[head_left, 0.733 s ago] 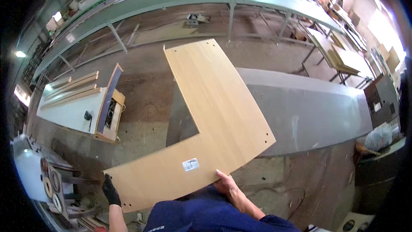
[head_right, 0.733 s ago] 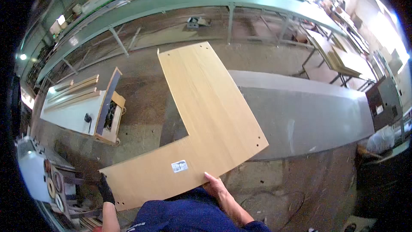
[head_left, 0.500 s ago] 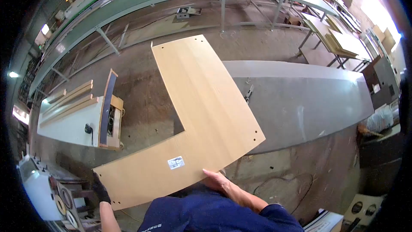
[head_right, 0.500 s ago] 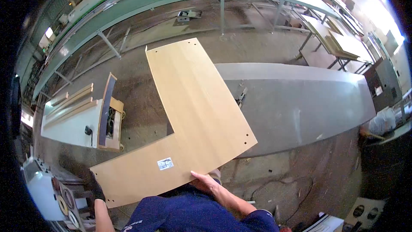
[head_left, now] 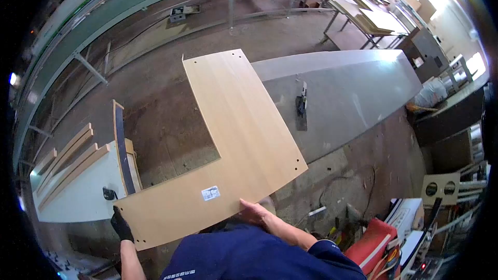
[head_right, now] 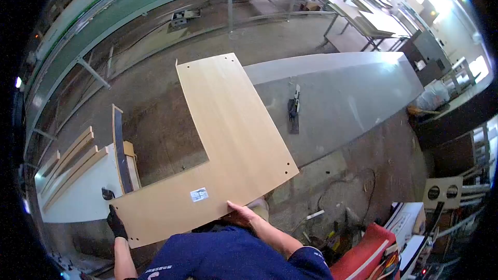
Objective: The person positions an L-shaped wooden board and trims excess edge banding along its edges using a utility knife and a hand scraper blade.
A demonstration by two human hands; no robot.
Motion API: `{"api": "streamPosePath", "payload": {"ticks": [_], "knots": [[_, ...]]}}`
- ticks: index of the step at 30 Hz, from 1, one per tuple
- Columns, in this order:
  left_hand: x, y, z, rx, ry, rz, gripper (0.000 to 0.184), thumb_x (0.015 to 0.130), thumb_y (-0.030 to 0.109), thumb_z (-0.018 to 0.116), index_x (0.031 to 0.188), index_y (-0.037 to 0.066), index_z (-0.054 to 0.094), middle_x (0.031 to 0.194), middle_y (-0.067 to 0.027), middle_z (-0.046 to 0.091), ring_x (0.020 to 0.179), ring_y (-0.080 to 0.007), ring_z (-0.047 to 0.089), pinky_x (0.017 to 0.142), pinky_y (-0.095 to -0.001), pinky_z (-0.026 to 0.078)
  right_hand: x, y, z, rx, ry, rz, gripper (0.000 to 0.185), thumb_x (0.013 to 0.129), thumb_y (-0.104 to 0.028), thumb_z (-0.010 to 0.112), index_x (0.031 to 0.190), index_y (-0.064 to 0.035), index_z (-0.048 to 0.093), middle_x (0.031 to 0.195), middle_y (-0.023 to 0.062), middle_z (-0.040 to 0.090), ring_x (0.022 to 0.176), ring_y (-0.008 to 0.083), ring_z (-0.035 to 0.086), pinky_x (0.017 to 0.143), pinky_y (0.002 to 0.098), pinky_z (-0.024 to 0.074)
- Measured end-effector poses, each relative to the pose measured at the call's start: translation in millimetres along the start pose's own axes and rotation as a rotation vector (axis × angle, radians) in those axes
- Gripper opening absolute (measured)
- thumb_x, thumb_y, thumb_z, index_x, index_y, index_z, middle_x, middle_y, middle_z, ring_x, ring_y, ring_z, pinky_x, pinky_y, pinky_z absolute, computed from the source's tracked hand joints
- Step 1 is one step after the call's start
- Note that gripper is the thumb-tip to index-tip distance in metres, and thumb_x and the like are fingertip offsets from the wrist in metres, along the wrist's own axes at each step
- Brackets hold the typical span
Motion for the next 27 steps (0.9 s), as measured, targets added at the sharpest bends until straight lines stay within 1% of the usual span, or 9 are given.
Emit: {"api": "streamPosePath", "payload": {"ticks": [7,13,15,16,18,19,20,23,27], "knots": [[10,-65,99,0.012,-0.117,0.060,0.059,0.099,0.053,0.052,0.069,0.002,0.056,0.062,-0.0015,0.050,0.061,-0.0154,0.043,0.059,-0.0351,0.038,13,6,-40,0.015,0.418,-0.412,0.053,0.097,-0.045,0.057,0.135,-0.0075,0.051,0.132,0.0090,0.058,0.122,0.0291,0.055,0.103,0.0467,0.0444],[-42,-35,177,0.037,-0.224,0.119,0.054,0.102,0.047,0.047,0.099,-0.001,0.071,0.088,-0.0121,0.071,0.079,-0.0212,0.062,0.077,-0.0338,0.048,-21,-44,-46,-0.192,0.775,-0.318,0.057,0.098,-0.052,0.052,0.127,-0.0027,0.055,0.122,0.0148,0.062,0.111,0.0304,0.062,0.092,0.0457,0.0534],[-48,-72,223,-0.134,-0.288,0.140,0.047,0.105,0.038,0.043,0.108,0.000,0.070,0.099,-0.0141,0.073,0.090,-0.0220,0.066,0.084,-0.0346,0.050,-32,-62,-50,-0.250,0.859,-0.372,0.063,0.098,-0.056,0.048,0.122,0.0014,0.056,0.108,0.0186,0.065,0.096,0.0316,0.066,0.082,0.0428,0.0572],[-53,-96,246,-0.010,-0.343,0.368,0.040,0.105,0.029,0.041,0.113,0.001,0.069,0.103,-0.0118,0.072,0.095,-0.0211,0.066,0.088,-0.0347,0.049,-34,-67,-56,-0.386,0.887,-0.437,0.063,0.099,-0.057,0.045,0.114,0.0019,0.059,0.094,0.0158,0.065,0.082,0.0264,0.065,0.072,0.0396,0.0567],[-96,-31,255,0.024,-0.457,0.006,0.032,0.101,0.022,0.048,0.112,0.001,0.069,0.111,-0.0119,0.071,0.100,-0.0211,0.065,0.089,-0.0376,0.049,-32,-74,-66,-0.440,0.832,-0.519,0.060,0.098,-0.060,0.045,0.099,-0.0031,0.061,0.077,0.0079,0.063,0.062,0.0177,0.058,0.053,0.0329,0.0480],[-114,-55,281,-0.123,-0.299,0.349,0.031,0.101,0.023,0.047,0.109,0.003,0.070,0.109,-0.0138,0.071,0.100,-0.0255,0.066,0.090,-0.0395,0.049,-42,-82,-64,-0.617,0.963,-0.371,0.058,0.098,-0.060,0.045,0.100,-0.0045,0.061,0.080,0.0062,0.064,0.063,0.0180,0.061,0.053,0.0307,0.0483],[-125,-41,286,0.060,-0.391,0.413,0.032,0.101,0.024,0.046,0.109,0.005,0.070,0.107,-0.0172,0.069,0.100,-0.0321,0.065,0.091,-0.0404,0.049,-36,-82,-62,-0.502,0.932,-0.446,0.056,0.098,-0.058,0.046,0.103,-0.0044,0.061,0.081,0.0056,0.065,0.068,0.0181,0.065,0.055,0.0298,0.0499],[-157,22,288,0.098,-0.543,-0.001,0.049,0.094,0.047,0.057,0.104,0.000,0.065,0.099,-0.0247,0.068,0.095,-0.0390,0.065,0.083,-0.0444,0.049,-46,-89,-65,-0.681,0.912,-0.426,0.047,0.098,-0.050,0.054,0.107,-0.0044,0.060,0.087,0.0075,0.066,0.073,0.0166,0.066,0.059,0.0310,0.0525],[-190,15,255,-0.228,-0.615,0.104,0.048,0.093,0.037,0.064,0.122,0.000,0.057,0.108,-0.0220,0.068,0.097,-0.0350,0.067,0.083,-0.0420,0.052,-83,-82,-68,-1.137,1.152,-0.301,0.048,0.094,-0.044,0.063,0.111,0.0008,0.056,0.091,0.0112,0.064,0.084,0.0227,0.065,0.072,0.0371,0.0537]]}}
Point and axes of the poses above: each hand's wrist, its own x-axis towards the middle knuckle, its own z-axis out of the palm, y = z × x, the point moved 1 cm from there along x, towards the middle knuckle
